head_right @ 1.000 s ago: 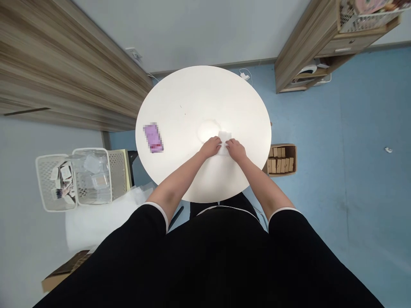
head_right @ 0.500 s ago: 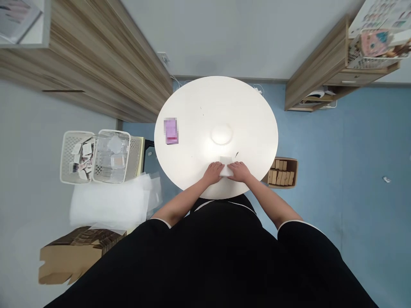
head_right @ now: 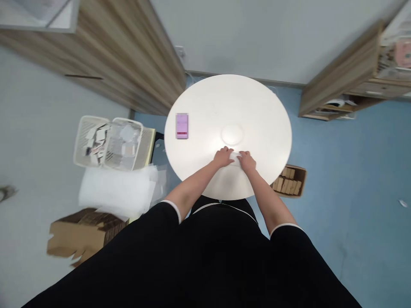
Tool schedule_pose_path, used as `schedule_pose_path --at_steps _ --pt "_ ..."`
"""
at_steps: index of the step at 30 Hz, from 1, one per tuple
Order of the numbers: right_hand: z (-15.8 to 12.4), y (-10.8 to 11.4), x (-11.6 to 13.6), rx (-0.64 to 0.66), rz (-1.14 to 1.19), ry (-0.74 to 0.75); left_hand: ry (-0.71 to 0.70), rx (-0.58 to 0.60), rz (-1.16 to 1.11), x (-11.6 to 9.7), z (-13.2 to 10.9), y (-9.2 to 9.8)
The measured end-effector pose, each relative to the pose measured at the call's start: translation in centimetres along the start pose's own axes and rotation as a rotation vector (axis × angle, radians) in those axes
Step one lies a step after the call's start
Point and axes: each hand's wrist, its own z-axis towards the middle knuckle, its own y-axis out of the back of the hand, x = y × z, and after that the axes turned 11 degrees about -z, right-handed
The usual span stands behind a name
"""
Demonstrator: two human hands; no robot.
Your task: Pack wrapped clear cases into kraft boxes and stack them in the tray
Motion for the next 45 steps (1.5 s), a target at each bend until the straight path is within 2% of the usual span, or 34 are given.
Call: schedule_pose_path --at_steps 2,4,6,8,10,12,13,15,16,19,20,21,23,25,27,30,34,38,41,43,45 --pt "-0.8 -0.3 0.0 -0.017 -0.006 -0.037 0.056 -0.047 -0.013 -1.4 -1.4 -0.1" --pt "-1.1 -0.5 -0.1 -0.091 -0.033 -0.08 0.132 -0.107 -0.041 -2.3 -2.7 -0.4" --pt "-0.7 -0.7 0.6 -0.311 -0.076 -0.081 0.177 -0.145 -0.052 -2.2 -4.1 -0.6" --pt "-0.4 -0.8 3.1 -0.483 -0.091 0.044 0.151 -0.178 -0.076 -0.8 -6.4 -0.8" --pt "-1.1 -1.2 7.7 -0.463 -0.052 0.301 0.121 -0.213 -0.158 2.0 -10.5 -0.9" --pt "-2.8 -2.1 13.9 -0.34 0.011 0.581 0.14 -0.277 -0.322 5.8 -16.4 -1.0" --pt "-4.1 -2.9 17.3 -0.257 0.045 0.704 0.204 -0.333 -0.423 7.9 -19.8 -1.1" --pt "-7.0 -4.7 24.2 -0.057 0.093 0.902 0.421 -0.499 -0.65 12.4 -27.1 -1.4" --pt "-8.6 -5.8 27.4 0.049 0.099 0.963 0.533 -0.611 -0.738 14.7 -30.9 -1.6" --pt "-13.5 -8.9 35.9 0.307 0.019 1.075 0.737 -0.845 -0.765 20.9 -42.0 -2.4" --pt "-15.2 -9.9 38.3 0.366 -0.022 1.094 0.824 -0.981 -0.778 22.6 -45.7 -2.8" --pt "-16.9 -10.8 40.7 0.411 -0.06 1.11 0.924 -1.119 -0.78 24.3 -49.2 -3.3" --pt "-20.3 -12.8 45.1 0.455 -0.121 1.138 1.108 -1.301 -0.758 27.3 -55.8 -4.5" --pt "-23.6 -14.8 49.3 0.433 -0.18 1.161 1.26 -1.389 -0.735 30.0 -61.4 -5.7" --pt "-26.5 -16.7 53.4 0.364 -0.259 1.166 1.35 -1.402 -0.738 32.7 -65.6 -6.5" --pt "-29.3 -18.9 58.5 0.246 -0.392 1.15 1.396 -1.312 -0.751 36.2 -68.9 -7.0" --pt "-30.0 -20.5 62.7 0.149 -0.544 1.065 1.389 -1.095 -0.799 38.8 -69.5 -6.6" --pt "-29.1 -20.8 64.6 0.066 -0.701 1.041 1.391 -0.959 -0.771 39.3 -69.4 -6.2" --pt "-28.7 -20.6 65.5 0.016 -0.795 1.049 1.364 -0.911 -0.737 39.1 -69.8 -5.7" --pt "-28.7 -20.3 66.0 0.003 -0.818 1.038 1.36 -0.923 -0.741 38.9 -70.3 -5.3" --pt "-28.8 -19.9 66.3 0.002 -0.815 1.016 1.351 -0.992 -0.763 38.6 -71.0 -4.7"
